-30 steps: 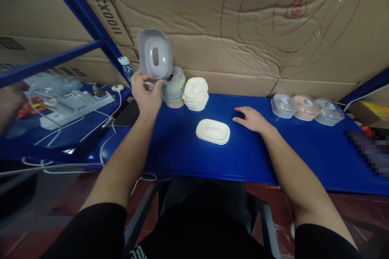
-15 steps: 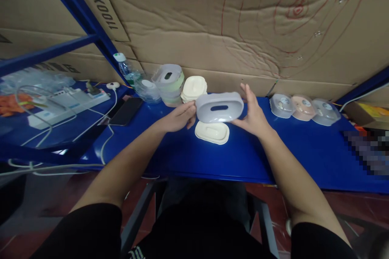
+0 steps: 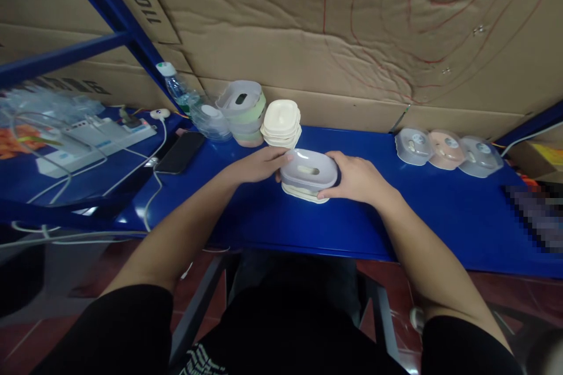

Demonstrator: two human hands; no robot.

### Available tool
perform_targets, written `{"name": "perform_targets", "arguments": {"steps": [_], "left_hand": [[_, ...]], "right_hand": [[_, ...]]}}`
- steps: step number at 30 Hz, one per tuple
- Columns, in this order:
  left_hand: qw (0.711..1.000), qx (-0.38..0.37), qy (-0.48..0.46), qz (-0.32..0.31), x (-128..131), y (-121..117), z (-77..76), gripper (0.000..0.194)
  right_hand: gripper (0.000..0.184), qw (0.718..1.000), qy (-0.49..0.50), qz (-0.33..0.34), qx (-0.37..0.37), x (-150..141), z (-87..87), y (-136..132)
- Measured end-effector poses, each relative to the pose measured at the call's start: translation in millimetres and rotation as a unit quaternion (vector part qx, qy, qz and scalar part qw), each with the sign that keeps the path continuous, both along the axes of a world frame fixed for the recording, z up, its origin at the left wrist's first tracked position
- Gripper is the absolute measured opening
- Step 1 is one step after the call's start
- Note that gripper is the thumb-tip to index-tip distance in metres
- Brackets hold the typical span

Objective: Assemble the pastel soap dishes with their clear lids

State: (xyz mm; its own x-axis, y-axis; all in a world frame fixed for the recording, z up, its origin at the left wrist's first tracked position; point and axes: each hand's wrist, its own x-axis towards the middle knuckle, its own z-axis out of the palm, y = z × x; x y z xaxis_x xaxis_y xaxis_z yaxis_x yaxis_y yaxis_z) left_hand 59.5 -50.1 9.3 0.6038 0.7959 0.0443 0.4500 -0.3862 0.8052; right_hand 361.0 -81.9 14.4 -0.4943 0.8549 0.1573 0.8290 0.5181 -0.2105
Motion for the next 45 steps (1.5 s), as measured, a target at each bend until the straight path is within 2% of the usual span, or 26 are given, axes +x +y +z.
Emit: {"name": "perform_targets", "arguments": {"steps": [3, 5, 10, 14, 17, 19, 21, 22, 23, 25, 26, 27, 30, 33, 35, 40, 43, 45], "left_hand": [[0.988, 0.046, 0.145, 0.029, 5.3, -4.2, -0.9, 0.047], [0.971, 0.076, 0.222, 0.042, 10.0, -5.3, -3.4, 0.049], [0.946, 0.089, 0.31, 0.03, 18.3, -3.1, -15.4, 0.054], [0.943, 0.103, 0.313, 0.035, 17.5, -0.5, -20.9, 0.052], [0.944, 0.139, 0.292, 0.059, 12.6, 2.4, -17.8, 0.051], [0.948, 0.187, 0.238, 0.099, 3.2, 6.5, -11.2, 0.049], [0.939, 0.252, 0.151, 0.179, -15.1, 12.9, -1.7, 0.044], [0.922, 0.289, 0.103, 0.234, -27.9, 16.7, 3.5, 0.04], [0.892, 0.331, 0.055, 0.302, -42.6, 20.7, 8.6, 0.037], [0.8, 0.408, -0.016, 0.439, -75.1, 28.9, 17.1, 0.033], [0.767, 0.428, -0.02, 0.478, -90.8, 32.7, 19.8, 0.032], [0.746, 0.431, -0.017, 0.508, -104.9, 36.4, 21.3, 0.034], [0.764, 0.34, 0.021, 0.548, -131.4, 46.7, 17.7, 0.041], [0.797, 0.239, 0.07, 0.55, -135.6, 55.2, 7.5, 0.048], [0.815, 0.209, 0.115, 0.529, -133.3, 57.4, 2.1, 0.053], [0.817, 0.226, 0.188, 0.496, -129.6, 50.1, 2.8, 0.065], [0.814, 0.241, 0.184, 0.496, -128.6, 45.6, 6.3, 0.067], [0.811, 0.252, 0.171, 0.499, -128.5, 44.7, 7.1, 0.061]], "right_hand": [[0.109, 0.999, -0.045, 0.005, 0.01, -5.5, 2.3, -7.4], [0.106, 0.997, -0.074, 0.018, -0.011, -8.7, 2.8, -10.5], [0.1, 0.994, -0.092, 0.036, -0.048, -12.1, -7.8, -7.2], [0.111, 0.996, -0.064, 0.047, -0.032, -6.6, -24.2, 4.4], [0.116, 0.996, -0.045, 0.07, -0.018, -0.1, -33.8, 13.9], [0.115, 0.996, -0.039, 0.081, -0.019, 3.7, -37.3, 18.8], [0.114, 0.995, -0.032, 0.088, -0.025, 6.5, -39.1, 22.5], [0.113, 0.995, -0.026, 0.09, -0.028, 7.6, -39.7, 23.9], [0.113, 0.995, -0.02, 0.092, -0.03, 8.4, -40.3, 25.1], [0.112, 0.995, -0.012, 0.096, -0.031, 9.6, -41.6, 26.9], [0.112, 0.995, -0.011, 0.096, -0.032, 9.9, -42.3, 27.6], [0.112, 0.995, -0.01, 0.096, -0.032, 10.2, -42.8, 28.1], [0.112, 0.995, -0.011, 0.095, -0.032, 10.3, -43.1, 28.6], [0.111, 0.995, -0.011, 0.093, -0.038, 9.9, -41.7, 28.5], [0.111, 0.995, -0.012, 0.091, -0.044, 9.6, -40.8, 28.5], [0.111, 0.994, -0.013, 0.097, -0.041, 10.1, -41.0, 29.0], [0.11, 0.994, -0.015, 0.098, -0.036, 10.9, -42.4, 29.2], [0.109, 0.994, -0.017, 0.099, -0.034, 11.4, -43.4, 29.4]]}}
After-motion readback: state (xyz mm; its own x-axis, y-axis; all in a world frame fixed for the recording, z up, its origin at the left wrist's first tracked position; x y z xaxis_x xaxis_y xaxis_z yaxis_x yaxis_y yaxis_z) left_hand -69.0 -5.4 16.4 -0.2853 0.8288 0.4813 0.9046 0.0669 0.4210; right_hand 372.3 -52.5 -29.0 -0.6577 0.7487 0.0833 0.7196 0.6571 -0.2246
